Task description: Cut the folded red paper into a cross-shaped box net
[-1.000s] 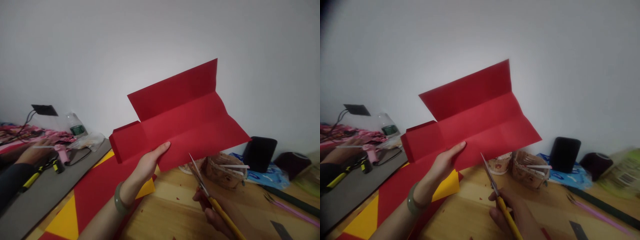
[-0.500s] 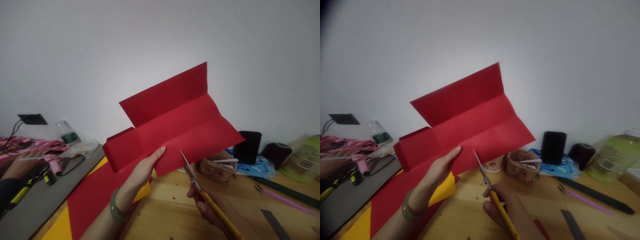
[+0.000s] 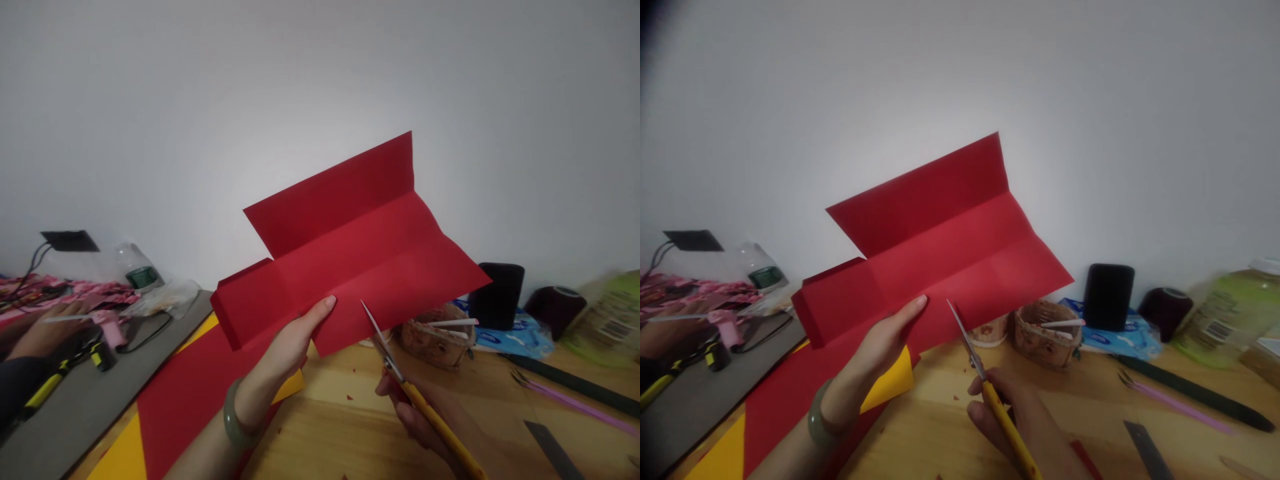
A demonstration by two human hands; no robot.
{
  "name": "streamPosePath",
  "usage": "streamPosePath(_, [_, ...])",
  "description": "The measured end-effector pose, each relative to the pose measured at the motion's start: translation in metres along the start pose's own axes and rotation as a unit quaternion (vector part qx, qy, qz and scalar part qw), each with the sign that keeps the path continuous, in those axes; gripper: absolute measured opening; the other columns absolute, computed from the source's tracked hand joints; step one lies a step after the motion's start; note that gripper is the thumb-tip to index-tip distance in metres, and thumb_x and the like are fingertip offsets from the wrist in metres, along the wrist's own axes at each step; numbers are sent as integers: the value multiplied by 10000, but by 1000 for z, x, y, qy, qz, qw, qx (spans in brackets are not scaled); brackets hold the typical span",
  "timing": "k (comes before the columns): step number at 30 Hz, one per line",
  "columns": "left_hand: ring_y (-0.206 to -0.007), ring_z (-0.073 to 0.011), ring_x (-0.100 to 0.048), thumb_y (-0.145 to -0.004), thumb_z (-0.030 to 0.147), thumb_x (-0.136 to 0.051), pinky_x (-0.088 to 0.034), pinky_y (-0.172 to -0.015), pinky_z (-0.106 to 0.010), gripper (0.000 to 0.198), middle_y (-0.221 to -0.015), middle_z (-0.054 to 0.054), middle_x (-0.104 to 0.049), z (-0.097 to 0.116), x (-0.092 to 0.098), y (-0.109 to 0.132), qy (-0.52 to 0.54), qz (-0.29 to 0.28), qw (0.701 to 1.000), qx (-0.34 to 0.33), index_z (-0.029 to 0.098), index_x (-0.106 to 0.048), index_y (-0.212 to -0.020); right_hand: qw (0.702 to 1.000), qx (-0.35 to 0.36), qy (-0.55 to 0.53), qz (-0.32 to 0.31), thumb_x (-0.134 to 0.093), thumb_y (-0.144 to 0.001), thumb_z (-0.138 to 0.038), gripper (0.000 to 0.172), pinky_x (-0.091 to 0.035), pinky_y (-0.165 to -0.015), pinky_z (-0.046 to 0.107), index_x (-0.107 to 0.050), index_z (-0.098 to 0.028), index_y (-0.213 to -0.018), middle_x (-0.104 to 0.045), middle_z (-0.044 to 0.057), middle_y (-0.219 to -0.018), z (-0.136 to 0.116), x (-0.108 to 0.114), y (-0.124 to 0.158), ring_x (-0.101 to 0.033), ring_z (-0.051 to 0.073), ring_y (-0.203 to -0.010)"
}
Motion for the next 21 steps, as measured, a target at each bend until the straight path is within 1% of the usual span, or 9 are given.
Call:
streamPosePath(4, [-1113, -231, -591, -815, 325, -659, -387, -1034, -355, 294, -1152, -62, -674, -2, -1, 0, -3, -11, 1000, 8, 199, -693, -1079, 1000, -12, 6, 0, -408, -762, -729, 577, -294, -421, 238, -590, -184, -816, -447, -29, -576, -1, 2, 0, -337, 89, -413])
streamPosePath(8, [-1118, -233, -588, -818, 315, -654, -389, -1032, -359, 308, -1158, -59, -671, 0, 0, 0, -8, -10, 1000, -4, 201, -680, -1103, 999, -38, -1, -19, -456, -778, -650, 475, -249, -390, 221, -577, -191, -760, -353, -69, -498, 0, -1, 1, -336, 86, -389])
streamPosePath(12, [-1136, -231, -575, -825, 311, -645, -388, -1034, -355, 290, -1170, -59, -665, 0, -1, -1, -7, -12, 1000, -4, 198, -686, -1089, 998, -48, 21, -22, -490, -765, -539, 358, -266, -399, 232, -575, -193, -734, -367, -68, -478, -3, 1, 1, -360, 93, -379])
streamPosePath(16, [-1140, -237, -572, -825, 318, -644, -381, -1039, -364, 291, -1168, -61, -666, 1, -3, 0, 0, -18, 1000, -5, 196, -688, -1086, 996, -85, 2, -28, -504, -724, -519, 324, -288, -376, 221, -545, -200, -680, -349, -66, -502, 1, 0, 1, -355, 90, -382])
streamPosePath(21, [-1162, -245, -556, -828, 329, -639, -385, -1038, -375, 323, -1199, -67, -647, 3, -5, 0, -5, -23, 1000, -9, 196, -669, -1121, 995, -97, -5, -15, -523, -720, -516, 313, -275, -361, 211, -519, -209, -656, -365, -58, -504, 4, 0, 3, -337, 83, -383])
Point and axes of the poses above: each hand's wrist, its own y-axis away from the middle knuckle, its own x-axis out of the back of the hand, z = x × y, the point moved 9 cm from there along -y, towards the middle knuckle
